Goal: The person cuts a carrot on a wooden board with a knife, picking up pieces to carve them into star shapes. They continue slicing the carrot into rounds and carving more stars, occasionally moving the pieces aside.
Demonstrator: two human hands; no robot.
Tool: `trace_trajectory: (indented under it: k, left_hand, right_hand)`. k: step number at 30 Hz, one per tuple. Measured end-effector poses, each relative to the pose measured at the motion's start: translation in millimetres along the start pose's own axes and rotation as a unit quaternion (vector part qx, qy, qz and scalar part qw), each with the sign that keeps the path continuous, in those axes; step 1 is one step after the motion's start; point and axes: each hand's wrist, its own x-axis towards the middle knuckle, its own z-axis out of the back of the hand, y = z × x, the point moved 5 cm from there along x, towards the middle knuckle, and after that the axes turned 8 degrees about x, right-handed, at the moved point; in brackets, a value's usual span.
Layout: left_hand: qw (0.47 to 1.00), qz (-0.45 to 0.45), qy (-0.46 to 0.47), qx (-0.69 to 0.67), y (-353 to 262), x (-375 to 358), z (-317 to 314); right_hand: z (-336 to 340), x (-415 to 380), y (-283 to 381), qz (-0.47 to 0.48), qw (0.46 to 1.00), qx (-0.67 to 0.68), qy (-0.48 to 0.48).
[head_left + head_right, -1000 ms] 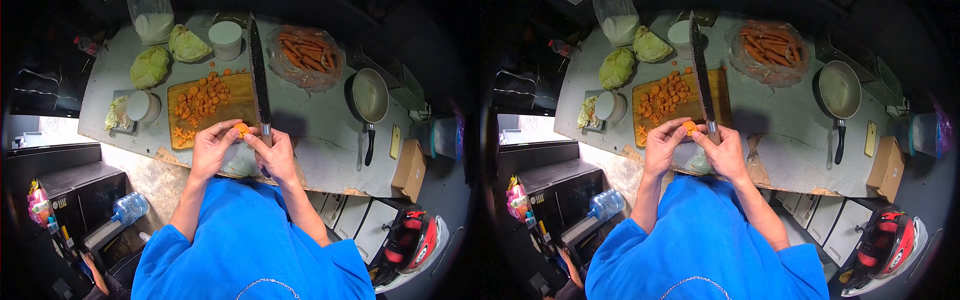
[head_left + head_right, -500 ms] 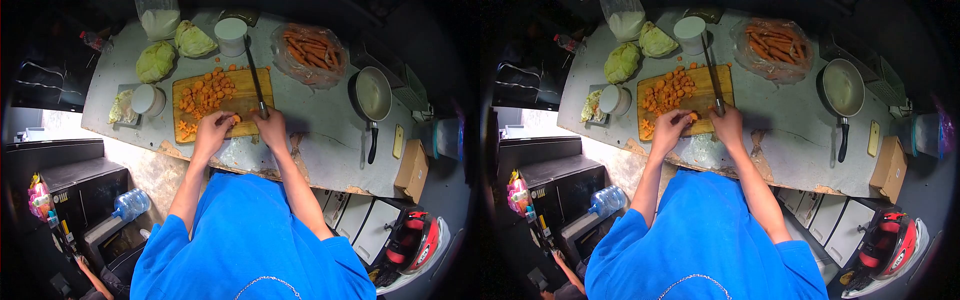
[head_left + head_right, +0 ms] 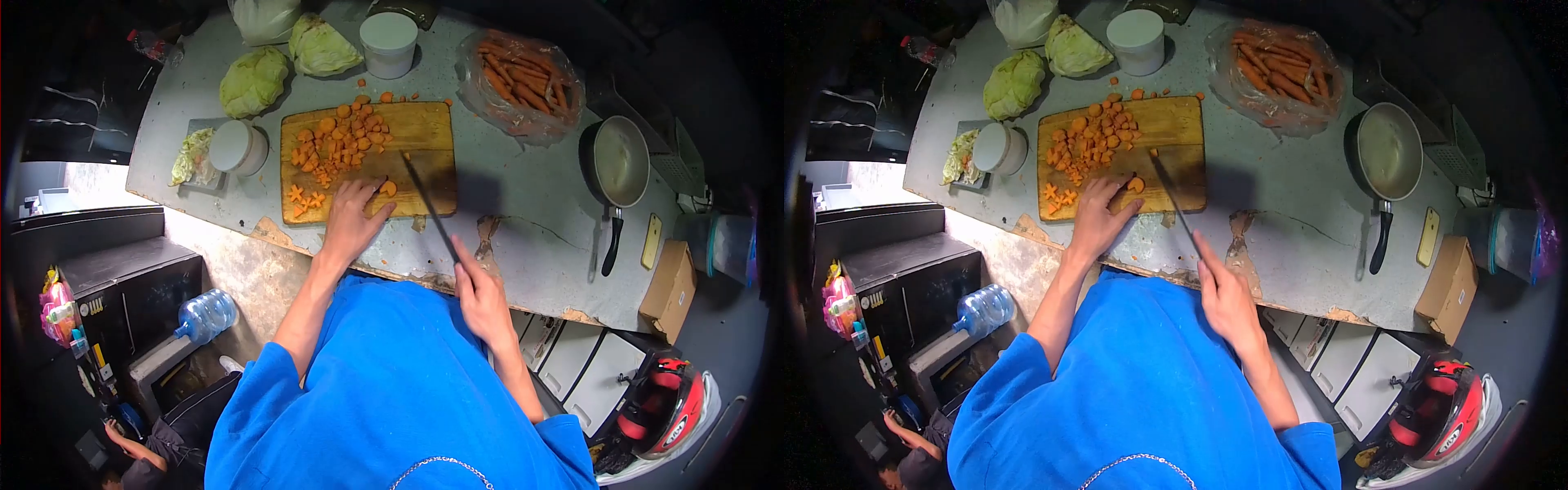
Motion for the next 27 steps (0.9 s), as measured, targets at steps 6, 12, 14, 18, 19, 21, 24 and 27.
trace_trajectory:
  k: [6, 12, 14, 18, 19, 21, 24, 27]
  left_hand:
    - [0.999, 0.015, -0.025, -0.014, 10.8, -4.4, -10.3]
    - [0.999, 0.013, -0.044, -0.004, 7.9, -6.2, -11.6]
    - [0.998, 0.006, -0.056, 0.005, 6.9, -7.0, -11.1]
    - [0.999, -0.030, -0.018, -0.003, 13.0, -0.1, -9.7]
    - [0.998, -0.063, 0.006, -0.002, 10.4, 1.5, -9.4]
    - [0.999, -0.041, 0.015, -0.028, 7.1, 3.5, -3.1]
    - [0.999, -0.016, 0.025, -0.042, 9.9, 3.3, -7.9]
    - [0.999, -0.007, 0.051, -0.012, 13.2, 2.4, -10.3]
  right_hand:
    - [-11.1, -33.1, 1.7, -0.003, 0.999, 0.001, 0.034]
    - [-12.0, -38.5, -2.3, 0.007, 1.000, -0.019, 0.023]
    - [-9.8, -40.1, -3.1, 0.015, 1.000, -0.017, 0.020]
    - [12.4, -42.1, 0.0, -0.001, 0.999, -0.032, 0.025]
    - [18.0, -42.7, -2.8, -0.026, 0.998, -0.046, 0.045]
    - [25.6, -42.7, -10.1, 0.009, 0.998, -0.048, 0.042]
    - [28.2, -41.7, -13.3, 0.077, 0.995, -0.053, 0.033]
    - [28.1, -38.2, -14.4, 0.059, 0.996, -0.061, 0.040]
